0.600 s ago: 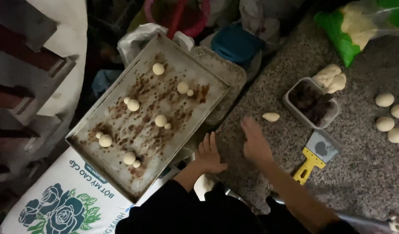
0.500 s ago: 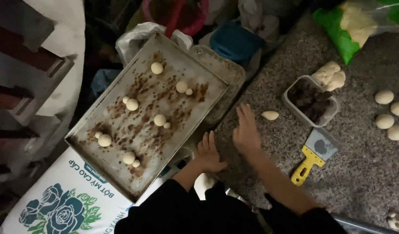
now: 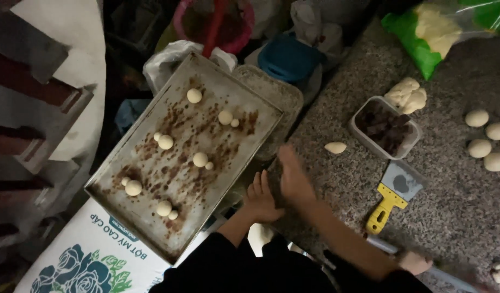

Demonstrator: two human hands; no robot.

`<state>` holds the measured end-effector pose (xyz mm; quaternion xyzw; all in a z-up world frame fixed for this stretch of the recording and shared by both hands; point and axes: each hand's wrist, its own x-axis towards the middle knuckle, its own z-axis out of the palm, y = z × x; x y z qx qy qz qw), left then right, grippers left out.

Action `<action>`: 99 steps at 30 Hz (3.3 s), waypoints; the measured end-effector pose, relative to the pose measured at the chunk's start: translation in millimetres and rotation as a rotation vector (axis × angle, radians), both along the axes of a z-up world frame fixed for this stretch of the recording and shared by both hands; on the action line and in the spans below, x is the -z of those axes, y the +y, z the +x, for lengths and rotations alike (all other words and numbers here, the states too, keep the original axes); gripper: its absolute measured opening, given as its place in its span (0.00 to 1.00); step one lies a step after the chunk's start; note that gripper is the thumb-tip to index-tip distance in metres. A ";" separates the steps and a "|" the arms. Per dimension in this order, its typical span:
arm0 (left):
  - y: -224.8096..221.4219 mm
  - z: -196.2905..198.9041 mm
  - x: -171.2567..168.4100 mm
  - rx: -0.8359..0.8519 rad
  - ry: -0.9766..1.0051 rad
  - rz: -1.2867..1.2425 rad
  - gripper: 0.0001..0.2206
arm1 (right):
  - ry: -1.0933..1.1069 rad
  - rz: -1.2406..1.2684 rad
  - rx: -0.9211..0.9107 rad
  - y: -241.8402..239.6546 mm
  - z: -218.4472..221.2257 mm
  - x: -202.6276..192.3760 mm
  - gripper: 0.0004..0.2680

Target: Creating small figures out of dough by pinching off pieces, rolling them, and attaching them to larger dough balls on a baking tray.

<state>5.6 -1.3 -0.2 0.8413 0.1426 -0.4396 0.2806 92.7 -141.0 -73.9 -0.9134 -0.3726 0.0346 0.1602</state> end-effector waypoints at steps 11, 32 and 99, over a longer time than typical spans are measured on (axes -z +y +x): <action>1.6 -1.8 -12.2 0.011 -0.011 -0.043 0.63 | 0.269 0.286 0.109 -0.6 5.8 -71.7 0.25; -31.4 -12.4 -72.8 -0.155 -0.534 0.033 0.40 | 0.331 0.501 0.320 -37.5 57.5 -83.3 0.15; 354.5 210.6 31.2 0.244 -0.275 0.526 0.37 | 0.268 -0.053 0.623 -5.5 81.3 -97.3 0.14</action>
